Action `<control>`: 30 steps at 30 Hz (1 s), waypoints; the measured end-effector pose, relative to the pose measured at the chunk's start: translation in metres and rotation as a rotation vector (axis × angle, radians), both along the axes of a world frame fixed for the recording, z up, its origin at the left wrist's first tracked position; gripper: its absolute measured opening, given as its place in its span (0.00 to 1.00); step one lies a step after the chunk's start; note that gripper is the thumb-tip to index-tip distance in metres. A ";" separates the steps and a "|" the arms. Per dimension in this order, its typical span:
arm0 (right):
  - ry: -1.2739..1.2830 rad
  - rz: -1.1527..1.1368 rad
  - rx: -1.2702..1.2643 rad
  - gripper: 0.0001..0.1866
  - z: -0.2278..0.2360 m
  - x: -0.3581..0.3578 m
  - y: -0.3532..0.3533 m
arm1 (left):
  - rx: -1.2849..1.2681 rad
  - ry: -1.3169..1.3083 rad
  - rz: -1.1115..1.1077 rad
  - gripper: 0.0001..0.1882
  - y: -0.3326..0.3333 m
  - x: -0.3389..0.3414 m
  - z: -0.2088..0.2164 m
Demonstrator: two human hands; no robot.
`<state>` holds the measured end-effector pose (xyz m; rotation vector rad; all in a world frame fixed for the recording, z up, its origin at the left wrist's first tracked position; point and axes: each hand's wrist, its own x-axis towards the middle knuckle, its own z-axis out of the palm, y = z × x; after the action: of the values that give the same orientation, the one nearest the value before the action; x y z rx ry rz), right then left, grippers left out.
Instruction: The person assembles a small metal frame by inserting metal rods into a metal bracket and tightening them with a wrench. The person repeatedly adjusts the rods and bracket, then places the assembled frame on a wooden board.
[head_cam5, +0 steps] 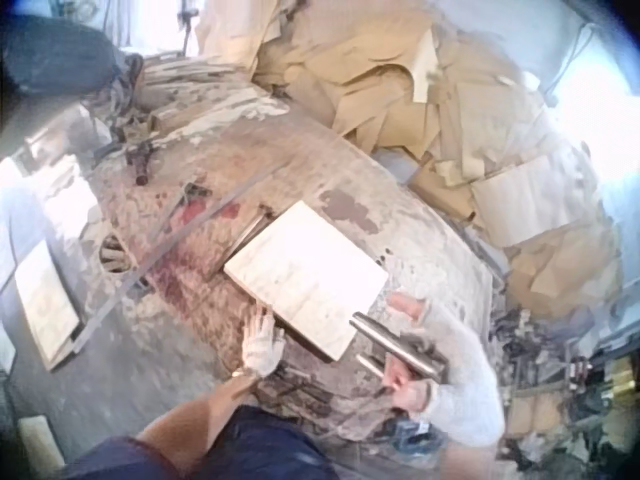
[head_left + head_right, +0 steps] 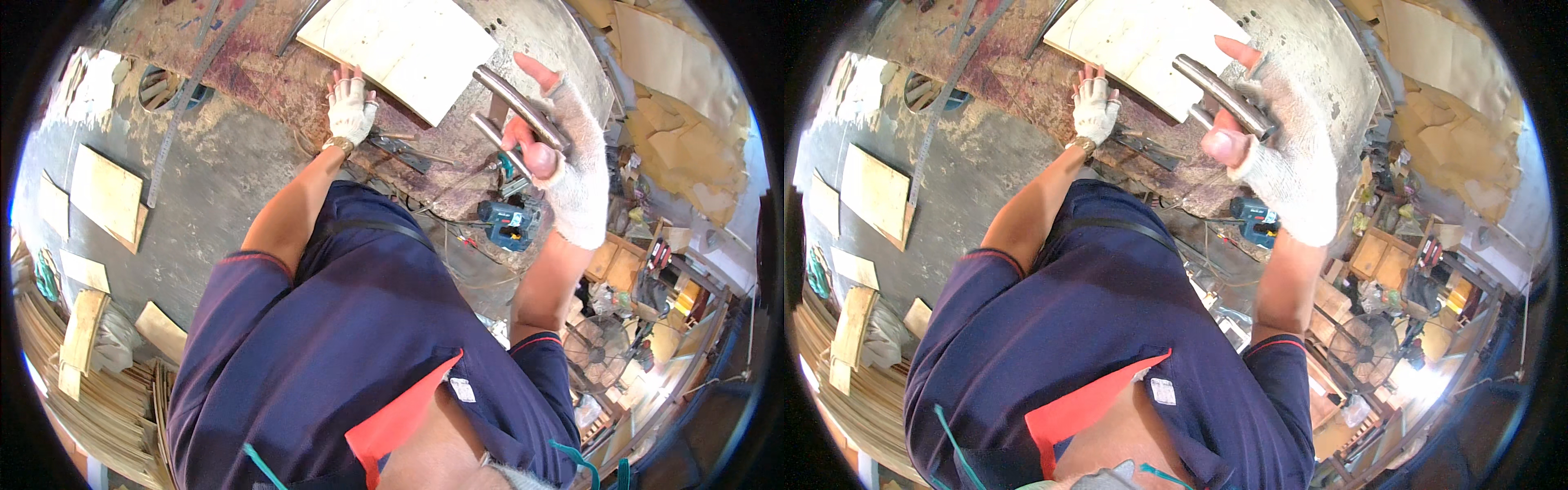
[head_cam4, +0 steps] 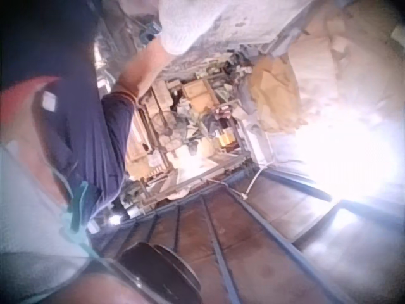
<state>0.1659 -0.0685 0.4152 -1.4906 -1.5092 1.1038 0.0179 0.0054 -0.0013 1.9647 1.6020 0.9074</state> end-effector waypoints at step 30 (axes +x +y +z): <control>0.367 -0.392 -0.038 0.21 -0.139 0.008 -0.058 | -0.444 -0.135 -0.665 0.23 -0.022 -0.019 0.256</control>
<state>0.1735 -0.1261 0.2761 -1.4350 -0.9048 1.0954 -0.0015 -0.0171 0.2546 1.8642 0.8679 0.3654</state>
